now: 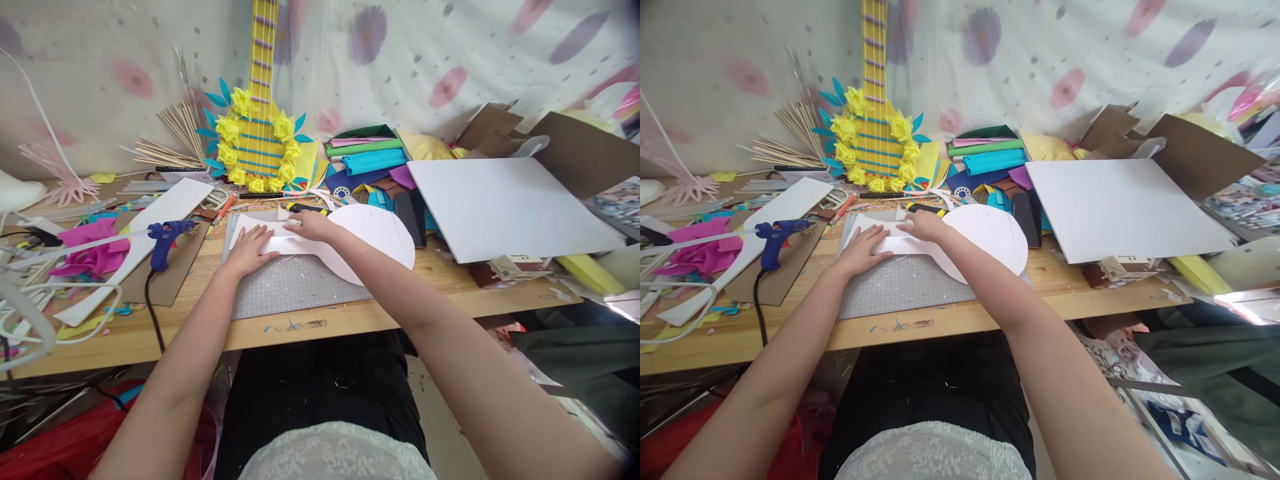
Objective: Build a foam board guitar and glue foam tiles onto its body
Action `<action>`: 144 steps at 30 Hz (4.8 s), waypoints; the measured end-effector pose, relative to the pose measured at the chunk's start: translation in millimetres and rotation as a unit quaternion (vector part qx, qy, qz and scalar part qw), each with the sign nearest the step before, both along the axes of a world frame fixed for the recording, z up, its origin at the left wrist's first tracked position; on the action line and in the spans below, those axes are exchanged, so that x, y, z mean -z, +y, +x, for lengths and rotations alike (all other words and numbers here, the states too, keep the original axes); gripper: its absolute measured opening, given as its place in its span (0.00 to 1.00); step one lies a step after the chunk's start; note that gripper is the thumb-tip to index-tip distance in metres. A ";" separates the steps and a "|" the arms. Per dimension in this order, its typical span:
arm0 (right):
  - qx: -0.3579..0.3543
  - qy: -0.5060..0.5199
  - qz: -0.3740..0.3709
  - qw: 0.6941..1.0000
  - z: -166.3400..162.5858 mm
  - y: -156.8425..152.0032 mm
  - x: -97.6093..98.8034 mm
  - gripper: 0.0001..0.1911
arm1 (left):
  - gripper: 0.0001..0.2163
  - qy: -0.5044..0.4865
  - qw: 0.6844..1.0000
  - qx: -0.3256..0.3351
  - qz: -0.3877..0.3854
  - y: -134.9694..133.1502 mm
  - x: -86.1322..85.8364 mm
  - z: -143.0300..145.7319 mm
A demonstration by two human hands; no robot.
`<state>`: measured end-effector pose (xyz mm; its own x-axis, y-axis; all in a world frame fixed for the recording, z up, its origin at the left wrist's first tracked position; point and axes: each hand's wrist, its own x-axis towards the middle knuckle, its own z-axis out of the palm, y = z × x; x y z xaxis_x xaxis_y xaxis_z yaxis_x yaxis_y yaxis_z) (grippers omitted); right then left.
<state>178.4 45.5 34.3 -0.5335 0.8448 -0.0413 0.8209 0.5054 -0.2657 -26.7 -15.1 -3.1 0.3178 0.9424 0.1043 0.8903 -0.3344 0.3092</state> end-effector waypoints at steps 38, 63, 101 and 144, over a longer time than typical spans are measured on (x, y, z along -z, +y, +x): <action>-0.113 -0.023 -0.027 0.993 2.4 -20.3 -3.4 0.29 | 0.14 -0.152 0.973 -0.107 0.134 10.9 3.9 -27.4; -0.138 0.039 -0.052 0.988 2.3 -6.4 20.1 0.35 | 0.14 -0.394 0.870 -0.291 0.049 26.9 18.7 -55.3; -0.147 0.120 0.015 0.982 51.0 -9.7 42.6 0.23 | 0.06 -0.156 0.948 -0.258 0.104 19.6 10.4 -42.2; -0.151 0.114 0.021 0.982 50.5 -7.7 44.5 0.23 | 0.28 0.103 0.969 -0.204 0.097 -13.7 1.8 48.6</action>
